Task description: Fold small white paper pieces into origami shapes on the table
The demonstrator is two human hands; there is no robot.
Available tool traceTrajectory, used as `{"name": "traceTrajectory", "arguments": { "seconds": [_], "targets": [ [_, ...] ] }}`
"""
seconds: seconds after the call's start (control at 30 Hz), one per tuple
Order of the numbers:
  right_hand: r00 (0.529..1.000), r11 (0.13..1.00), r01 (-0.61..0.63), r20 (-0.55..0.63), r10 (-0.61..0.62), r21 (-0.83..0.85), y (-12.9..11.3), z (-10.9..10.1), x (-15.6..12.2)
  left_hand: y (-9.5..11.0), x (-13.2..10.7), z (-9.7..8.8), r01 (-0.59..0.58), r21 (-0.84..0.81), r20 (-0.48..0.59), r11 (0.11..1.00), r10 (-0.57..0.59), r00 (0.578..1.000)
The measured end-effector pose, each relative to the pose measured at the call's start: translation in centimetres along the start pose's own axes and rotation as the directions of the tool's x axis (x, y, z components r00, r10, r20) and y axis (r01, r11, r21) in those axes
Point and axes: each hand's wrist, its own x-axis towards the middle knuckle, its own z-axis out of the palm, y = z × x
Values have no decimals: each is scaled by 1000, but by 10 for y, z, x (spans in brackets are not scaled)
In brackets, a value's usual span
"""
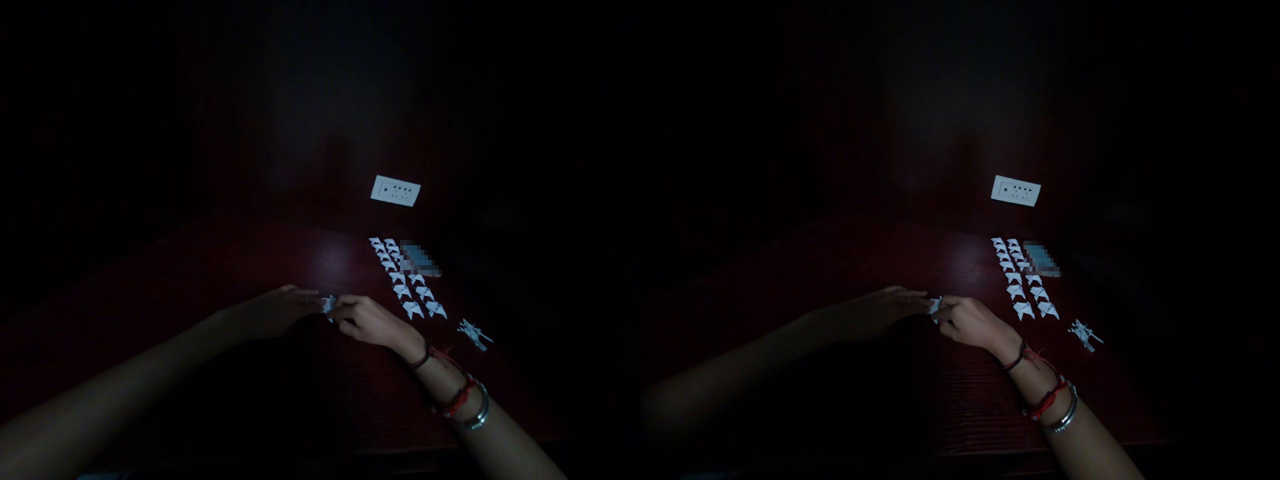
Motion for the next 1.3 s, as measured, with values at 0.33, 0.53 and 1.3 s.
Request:
{"name": "traceTrajectory", "arguments": {
  "seconds": [0.33,0.53,1.3],
  "targets": [
    [996,997,-76,-52,77,16,6,-1,-5,2,-6,3,22,-14,-32,1000,-22,999],
    [998,993,-55,5,56,-100,2,1,0,3,-4,4,31,15,-6,999,-31,1000],
    [998,989,-24,46,31,-149,3,1,-2,4,-5,3,41,-40,21,998,-40,999]
  ]
}}
